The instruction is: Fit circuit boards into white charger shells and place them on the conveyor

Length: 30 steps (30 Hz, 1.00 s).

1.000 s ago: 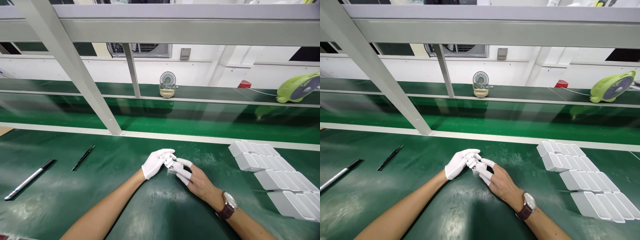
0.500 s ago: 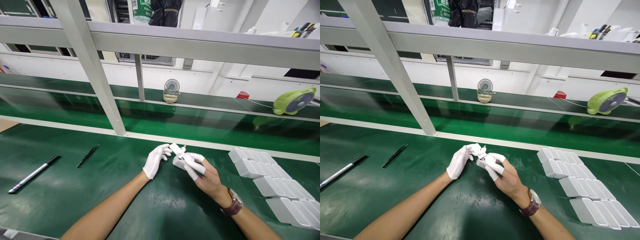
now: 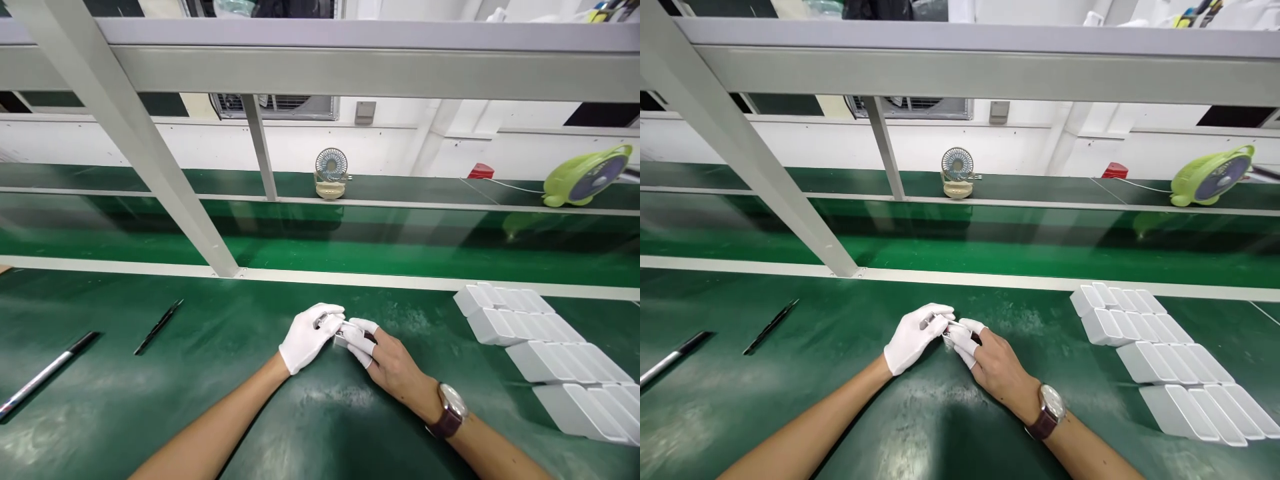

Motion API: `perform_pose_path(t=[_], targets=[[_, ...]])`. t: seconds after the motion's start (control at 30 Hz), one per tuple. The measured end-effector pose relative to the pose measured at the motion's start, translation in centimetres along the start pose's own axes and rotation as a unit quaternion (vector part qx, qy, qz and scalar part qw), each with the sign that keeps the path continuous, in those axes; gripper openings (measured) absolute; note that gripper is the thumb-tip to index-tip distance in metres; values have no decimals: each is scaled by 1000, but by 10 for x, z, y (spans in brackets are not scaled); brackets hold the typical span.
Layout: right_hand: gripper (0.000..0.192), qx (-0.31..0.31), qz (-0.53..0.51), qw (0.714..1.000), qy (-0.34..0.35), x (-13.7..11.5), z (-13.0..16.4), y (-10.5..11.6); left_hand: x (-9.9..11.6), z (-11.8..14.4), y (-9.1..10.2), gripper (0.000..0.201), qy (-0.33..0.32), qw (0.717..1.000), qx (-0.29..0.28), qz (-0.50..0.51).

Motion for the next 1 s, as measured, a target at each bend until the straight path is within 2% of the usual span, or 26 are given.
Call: perform_pose_path(t=[0.1,0.23,0.4,0.47,0.53,0.63,0.7,0.87,1.0], targets=[[48,11,9,1000,-12,1,1,0,-2,-1,0,37,2,999,-8,32],[45,3,13,1000,1,-1,-2,3,4,1,4,48,-42,997,-7,64],[54,108,-5,994,32,-11,-1,48,-5,4,18,52,-83,991,55,87],[57,136,-14,990,28,-10,2,58,-7,5,19,53,-97,988,69,100],[55,107,-19,994,18,-7,2,50,-5,6,19,53,-109,986,74,98],[49,1,-14,1000,-4,0,0,17,3,7,13,52,-112,989,58,81],[49,-20,-11,1000,-17,5,3,5,6,7,8,53,-99,991,31,80],[51,9,33,999,-32,6,7,6,9,5,1,55,-84,994,-11,70],[54,68,57,996,-24,0,13,26,8,3,0,55,-44,998,-15,37]])
Point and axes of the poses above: each hand's wrist, its own z-axis away from the middle knuckle, its own y-axis out of the back of the hand, x = y × z, the point moved 10 cm from there along -z, towards the middle knuckle, and after that the axes turned 14 degrees about -x, right-handed, at the moved point
